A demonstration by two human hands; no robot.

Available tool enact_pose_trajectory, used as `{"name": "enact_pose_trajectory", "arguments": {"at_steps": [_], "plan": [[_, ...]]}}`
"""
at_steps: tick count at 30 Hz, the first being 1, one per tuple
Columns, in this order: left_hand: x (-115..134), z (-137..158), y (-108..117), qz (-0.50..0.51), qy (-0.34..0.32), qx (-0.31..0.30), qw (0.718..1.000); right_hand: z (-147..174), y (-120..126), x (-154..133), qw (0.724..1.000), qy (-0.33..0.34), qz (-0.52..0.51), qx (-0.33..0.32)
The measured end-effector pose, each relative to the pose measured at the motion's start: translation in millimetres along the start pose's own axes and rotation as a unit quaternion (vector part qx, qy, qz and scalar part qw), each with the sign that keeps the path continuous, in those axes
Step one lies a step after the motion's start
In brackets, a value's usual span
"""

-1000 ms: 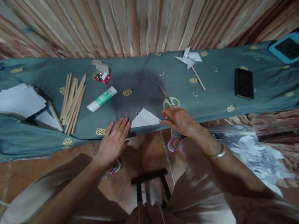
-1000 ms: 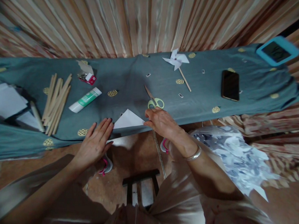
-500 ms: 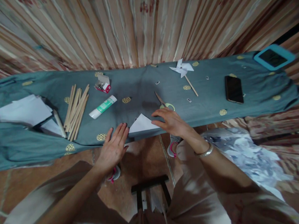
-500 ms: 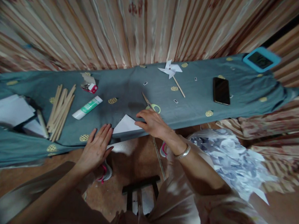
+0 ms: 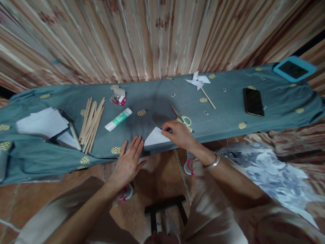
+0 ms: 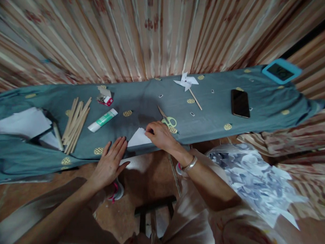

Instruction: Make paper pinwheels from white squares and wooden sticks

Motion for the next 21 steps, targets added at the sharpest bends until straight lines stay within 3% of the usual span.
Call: {"name": "enact_pose_trajectory", "arguments": {"at_steps": [3, 5, 7, 10, 12, 13, 16, 21], "plan": [[-6.5, -5.8, 11.2, 0.131, 0.062, -0.001, 0.989, -2.2, 4.4, -6.1, 0.998, 0.023, -0.032, 0.039], [-14.6, -12.7, 20.4, 0.242, 0.137, 0.007, 0.961, -2.7, 8.8, -15.5, 0.995, 0.064, -0.032, 0.063], [-23.2, -20.8, 28.4, 0.351, 0.211, 0.029, 0.912, -1.8, 11.6, -27.3, 0.991, 0.107, -0.009, 0.079], [-34.8, -32.3, 34.5, 0.507, 0.3, 0.08, 0.804, 1.8, 11.9, -47.4, 0.979, 0.172, 0.048, 0.098], [-36.1, -39.5, 30.5, 0.579, 0.335, 0.051, 0.742, 5.2, 10.2, -60.2, 0.966, 0.219, 0.087, 0.111], [-35.5, -42.4, 28.6, 0.595, 0.345, 0.032, 0.725, 6.9, 9.1, -65.5, 0.958, 0.24, 0.104, 0.114], [-30.7, -46.3, 23.5, 0.619, 0.357, -0.027, 0.699, 11.1, 6.5, -74.8, 0.943, 0.278, 0.144, 0.115], [-26.6, -45.8, 22.2, 0.608, 0.35, -0.048, 0.711, 15.6, 9.5, -80.1, 0.932, 0.289, 0.192, 0.107]]}}
Point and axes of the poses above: each hand's wrist, its own z-axis away from the middle knuckle, its own y-axis out of the back of the hand, x = y × z, the point moved 5 cm from there along -z, towards the middle knuckle, and after that the axes turned 10 degrees about y, right-handed, at the moved point
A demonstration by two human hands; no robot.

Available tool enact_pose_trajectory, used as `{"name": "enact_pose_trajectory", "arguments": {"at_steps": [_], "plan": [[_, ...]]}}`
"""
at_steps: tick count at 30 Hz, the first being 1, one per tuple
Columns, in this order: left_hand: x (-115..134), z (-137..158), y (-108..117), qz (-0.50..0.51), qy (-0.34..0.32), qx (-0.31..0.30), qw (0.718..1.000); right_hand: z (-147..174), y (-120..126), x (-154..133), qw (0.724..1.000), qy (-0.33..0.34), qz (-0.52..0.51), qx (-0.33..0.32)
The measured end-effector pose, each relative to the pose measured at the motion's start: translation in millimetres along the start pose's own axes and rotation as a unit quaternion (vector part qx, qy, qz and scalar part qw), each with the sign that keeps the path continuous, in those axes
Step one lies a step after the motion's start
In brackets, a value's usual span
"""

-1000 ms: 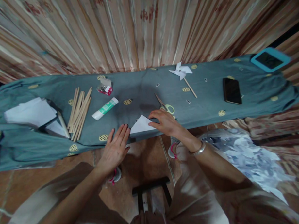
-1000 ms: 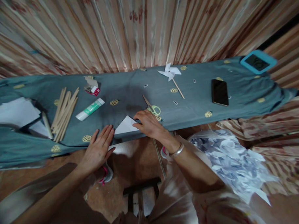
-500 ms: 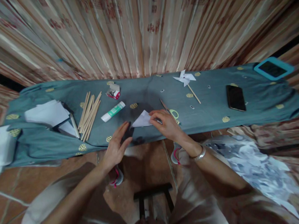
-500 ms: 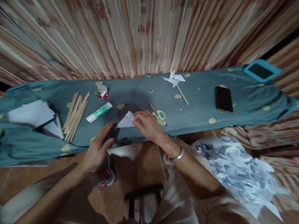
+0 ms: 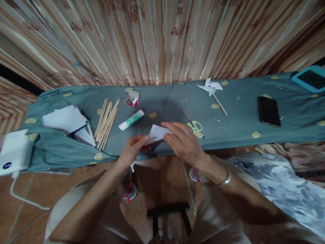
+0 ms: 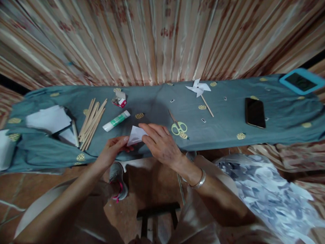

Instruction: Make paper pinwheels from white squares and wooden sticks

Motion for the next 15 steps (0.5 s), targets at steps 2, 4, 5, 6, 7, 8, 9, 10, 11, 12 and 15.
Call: {"name": "enact_pose_trajectory", "arguments": {"at_steps": [2, 4, 5, 6, 7, 8, 9, 10, 11, 12, 15], "plan": [[-1.2, -1.1, 0.1, 0.016, 0.003, -0.003, 1.0, 0.1, 1.3, -1.0, 1.0, -0.004, -0.004, -0.016], [-2.0, -3.0, 1.3, 0.04, 0.006, -0.003, 0.999, 0.5, 1.4, -1.3, 0.999, -0.016, -0.022, -0.028], [-1.9, -3.9, 2.3, 0.051, 0.007, 0.0, 0.999, 0.8, 1.4, -1.1, 0.999, -0.022, -0.033, -0.028], [-1.4, -4.8, 3.5, 0.063, 0.005, 0.006, 0.998, 1.0, 1.3, -0.7, 0.998, -0.028, -0.043, -0.027], [-0.7, -5.4, 4.7, 0.077, 0.004, 0.012, 0.997, 1.2, 1.2, -0.2, 0.998, -0.034, -0.051, -0.025], [0.2, -6.0, 6.0, 0.094, 0.004, 0.021, 0.995, 1.2, 1.3, 0.5, 0.997, -0.039, -0.057, -0.022], [0.9, -6.4, 7.2, 0.112, 0.006, 0.029, 0.993, 1.1, 1.6, 1.3, 0.997, -0.045, -0.064, -0.018], [1.6, -6.7, 7.9, 0.131, 0.009, 0.037, 0.991, 0.8, 2.0, 2.1, 0.996, -0.052, -0.071, -0.014], [2.3, -7.0, 8.3, 0.148, 0.012, 0.043, 0.988, 0.4, 2.7, 3.0, 0.995, -0.061, -0.08, -0.009], [3.0, -7.3, 8.5, 0.164, 0.013, 0.048, 0.985, 0.0, 3.4, 4.0, 0.993, -0.071, -0.092, -0.003], [5.6, -7.9, 8.3, 0.187, 0.001, 0.063, 0.98, -0.5, 5.7, 9.9, 0.984, -0.121, -0.126, 0.031]]}}
Point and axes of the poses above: each hand's wrist, its own z-axis away from the middle knuckle, its own y-axis out of the back of the hand, x = y × z, the point moved 5 cm from there along -z, towards the middle knuckle, and after that the axes turned 10 degrees about y, right-handed, at the moved point
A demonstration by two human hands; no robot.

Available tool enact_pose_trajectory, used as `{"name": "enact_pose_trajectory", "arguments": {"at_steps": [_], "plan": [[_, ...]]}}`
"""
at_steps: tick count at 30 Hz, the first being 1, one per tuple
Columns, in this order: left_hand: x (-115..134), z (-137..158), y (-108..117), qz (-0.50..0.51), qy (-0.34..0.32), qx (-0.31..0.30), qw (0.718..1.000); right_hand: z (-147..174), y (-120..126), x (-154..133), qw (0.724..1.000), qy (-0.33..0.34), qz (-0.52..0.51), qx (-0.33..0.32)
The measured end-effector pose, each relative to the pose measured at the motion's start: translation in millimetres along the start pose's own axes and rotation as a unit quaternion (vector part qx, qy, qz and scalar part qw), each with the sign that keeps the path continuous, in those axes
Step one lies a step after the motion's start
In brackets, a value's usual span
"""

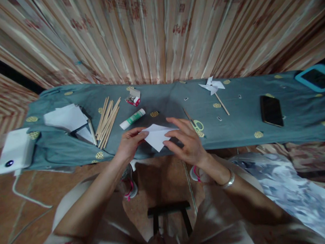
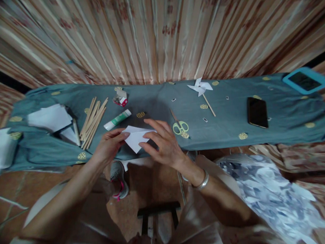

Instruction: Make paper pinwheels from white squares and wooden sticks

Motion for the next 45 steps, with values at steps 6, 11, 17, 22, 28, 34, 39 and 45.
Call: {"name": "enact_pose_trajectory", "arguments": {"at_steps": [6, 11, 17, 22, 28, 34, 39, 45], "plan": [[3.2, 1.1, -1.1, -0.016, -0.033, 0.02, 0.999, 1.6, -4.5, 24.5, 0.982, -0.147, -0.098, 0.065], [8.7, 3.6, -3.6, 0.007, -0.036, 0.023, 0.999, 6.9, -18.9, 42.3, 0.94, -0.279, -0.197, 0.025], [3.2, 5.4, -13.8, 0.038, 0.021, -0.033, 0.999, 3.4, -24.5, 48.3, 0.908, -0.317, -0.27, 0.042], [-1.5, 5.4, -22.9, 0.059, 0.034, -0.044, 0.997, -4.4, -28.4, 48.7, 0.9, -0.324, -0.29, 0.04], [0.2, 0.2, -29.5, 0.073, 0.015, -0.022, 0.997, -10.7, -23.9, 61.8, 0.904, -0.324, -0.273, 0.056], [5.2, -6.5, -25.6, 0.097, 0.0, 0.002, 0.995, -4.7, -14.1, 88.7, 0.907, -0.323, -0.257, 0.086], [13.3, -13.2, -17.2, 0.109, -0.016, 0.03, 0.993, 11.9, 15.7, 105.9, 0.948, -0.312, 0.022, -0.058], [14.5, -18.8, -20.2, 0.115, -0.015, 0.036, 0.993, 25.9, 31.4, 102.9, 0.874, -0.283, 0.297, -0.262]]}}
Point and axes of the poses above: each hand's wrist, its own z-axis away from the middle knuckle, its own y-axis out of the back of the hand, x = y × z, the point moved 5 cm from there along -z, towards the middle knuckle, and after that the axes turned 10 degrees about y, right-handed, at the moved point
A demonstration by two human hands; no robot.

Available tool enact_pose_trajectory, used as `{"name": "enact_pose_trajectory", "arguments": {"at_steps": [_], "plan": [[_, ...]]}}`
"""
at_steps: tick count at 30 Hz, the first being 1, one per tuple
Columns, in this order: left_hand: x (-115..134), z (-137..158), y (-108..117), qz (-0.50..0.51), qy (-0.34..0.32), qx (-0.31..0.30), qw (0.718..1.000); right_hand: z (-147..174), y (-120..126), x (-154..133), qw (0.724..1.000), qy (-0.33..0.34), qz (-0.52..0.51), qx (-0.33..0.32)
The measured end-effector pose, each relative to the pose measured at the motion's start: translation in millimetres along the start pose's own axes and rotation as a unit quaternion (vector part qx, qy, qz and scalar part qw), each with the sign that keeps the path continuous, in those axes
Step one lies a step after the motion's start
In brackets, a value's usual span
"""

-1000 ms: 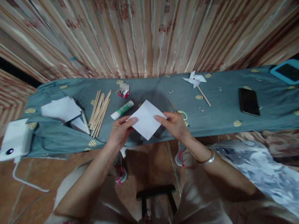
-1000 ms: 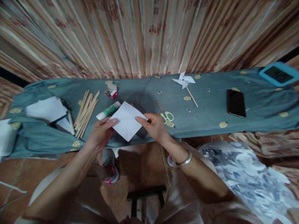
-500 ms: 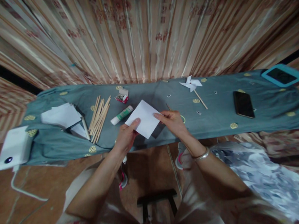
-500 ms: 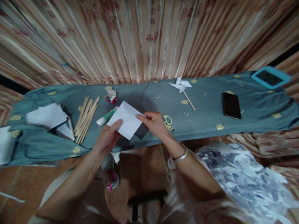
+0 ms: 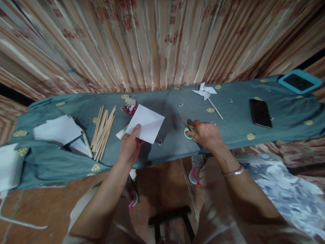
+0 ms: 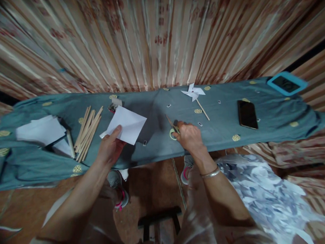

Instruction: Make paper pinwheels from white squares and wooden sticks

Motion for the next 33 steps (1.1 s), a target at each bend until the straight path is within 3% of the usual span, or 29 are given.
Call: {"name": "enact_pose_trajectory", "arguments": {"at_steps": [7, 9, 11, 13, 14, 16, 18, 20, 23, 28, 31, 33], "plan": [[-7.1, -5.7, -10.2, 0.032, 0.013, -0.033, 0.999, -2.8, -4.4, -12.2, 1.0, 0.021, 0.008, -0.012], [-7.8, -8.5, -11.8, 0.036, 0.017, -0.038, 0.998, -5.7, -5.6, -10.4, 0.999, 0.005, -0.031, -0.002], [-6.4, -11.3, -13.3, 0.047, 0.016, -0.043, 0.998, -8.7, -5.6, -5.4, 0.989, -0.031, -0.143, 0.023], [-3.2, -13.5, -14.9, 0.066, 0.011, -0.047, 0.997, -11.2, -8.6, -3.2, 0.936, -0.076, -0.342, 0.041], [-1.2, -14.4, -15.7, 0.076, 0.009, -0.048, 0.996, -12.2, -11.3, -5.9, 0.885, -0.092, -0.454, 0.042], [2.8, -15.7, -17.4, 0.092, 0.007, -0.053, 0.994, -13.7, -17.4, -19.8, 0.755, -0.107, -0.647, 0.023], [6.3, -16.2, -18.5, 0.103, 0.008, -0.057, 0.993, -13.2, -22.0, -39.5, 0.642, -0.112, -0.758, -0.005], [8.7, -16.5, -18.2, 0.106, 0.015, -0.059, 0.993, -10.7, -25.8, -58.4, 0.576, -0.116, -0.809, -0.032], [11.3, -17.1, -15.1, 0.1, 0.025, -0.06, 0.993, -5.0, -27.6, -80.2, 0.539, -0.095, -0.834, -0.07], [13.0, -19.0, -7.5, 0.092, 0.037, -0.063, 0.993, 5.1, -25.6, -97.7, 0.521, -0.048, -0.843, -0.123], [10.0, -18.1, -7.4, 0.089, 0.056, -0.069, 0.992, 7.7, -29.9, -103.7, 0.504, -0.048, -0.849, -0.15], [7.1, -16.7, -9.7, 0.094, 0.068, -0.072, 0.991, 7.1, -34.8, -106.5, 0.477, -0.061, -0.863, -0.156]]}}
Point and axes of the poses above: each hand's wrist, its own z-axis away from the middle knuckle, its own y-axis out of the back of the hand, x = y × z, the point moved 5 cm from there along -z, towards the middle knuckle, and after that the axes turned 10 degrees about y, right-handed, at the moved point
